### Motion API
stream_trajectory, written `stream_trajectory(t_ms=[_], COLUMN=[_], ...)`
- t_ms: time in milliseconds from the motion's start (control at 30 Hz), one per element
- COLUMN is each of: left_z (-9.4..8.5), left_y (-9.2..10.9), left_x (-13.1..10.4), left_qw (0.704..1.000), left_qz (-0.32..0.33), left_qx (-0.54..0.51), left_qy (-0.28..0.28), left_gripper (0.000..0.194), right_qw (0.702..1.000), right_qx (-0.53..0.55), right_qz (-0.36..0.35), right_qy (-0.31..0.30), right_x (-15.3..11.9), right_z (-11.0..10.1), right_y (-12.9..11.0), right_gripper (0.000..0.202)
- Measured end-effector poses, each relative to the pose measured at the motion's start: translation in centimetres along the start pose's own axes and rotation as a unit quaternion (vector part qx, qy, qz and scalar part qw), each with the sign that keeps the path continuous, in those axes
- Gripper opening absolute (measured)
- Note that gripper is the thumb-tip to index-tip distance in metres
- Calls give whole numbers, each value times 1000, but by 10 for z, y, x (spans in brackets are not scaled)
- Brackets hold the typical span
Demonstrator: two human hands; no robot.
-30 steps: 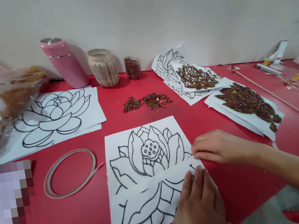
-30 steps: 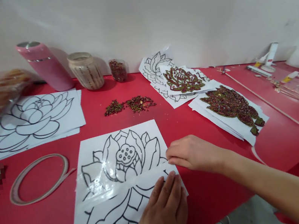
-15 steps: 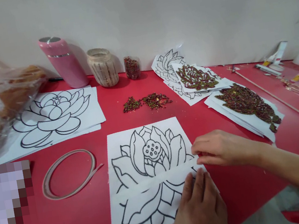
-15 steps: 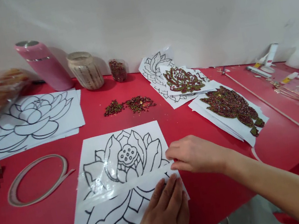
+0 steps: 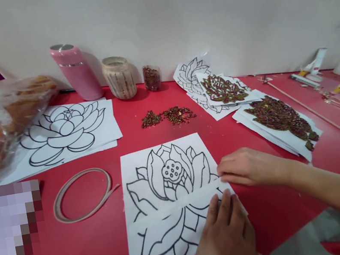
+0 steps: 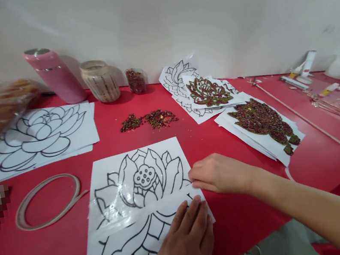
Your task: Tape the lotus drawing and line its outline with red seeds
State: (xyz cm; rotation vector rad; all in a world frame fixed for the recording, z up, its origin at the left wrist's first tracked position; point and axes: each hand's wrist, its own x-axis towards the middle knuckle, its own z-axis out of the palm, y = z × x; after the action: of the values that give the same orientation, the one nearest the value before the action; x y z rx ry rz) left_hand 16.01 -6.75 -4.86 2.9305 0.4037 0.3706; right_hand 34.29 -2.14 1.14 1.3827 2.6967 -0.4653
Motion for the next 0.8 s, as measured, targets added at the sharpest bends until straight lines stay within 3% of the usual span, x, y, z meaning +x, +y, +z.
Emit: stream_trajectory(t_ms=[300,600,800], left_z=[0,-4,-8], left_y=[-1,1,0], left_x=[1,1,3], left_qw=[1000,1000,999], left_qz=[4,-3,2], left_qx=[0,-2,-21], left_qy=[-6,-26,-47], left_gripper=[50,50,48], right_qw=[998,999,993], right_qx=[46,-47,-111], right_qz=[44,8,-34], right_qy=[21,10,37], right_x=[-13,-10,-8], right_z=[-1,5,10], right_y=[-3,-14,-14], right_gripper=[20,20,17])
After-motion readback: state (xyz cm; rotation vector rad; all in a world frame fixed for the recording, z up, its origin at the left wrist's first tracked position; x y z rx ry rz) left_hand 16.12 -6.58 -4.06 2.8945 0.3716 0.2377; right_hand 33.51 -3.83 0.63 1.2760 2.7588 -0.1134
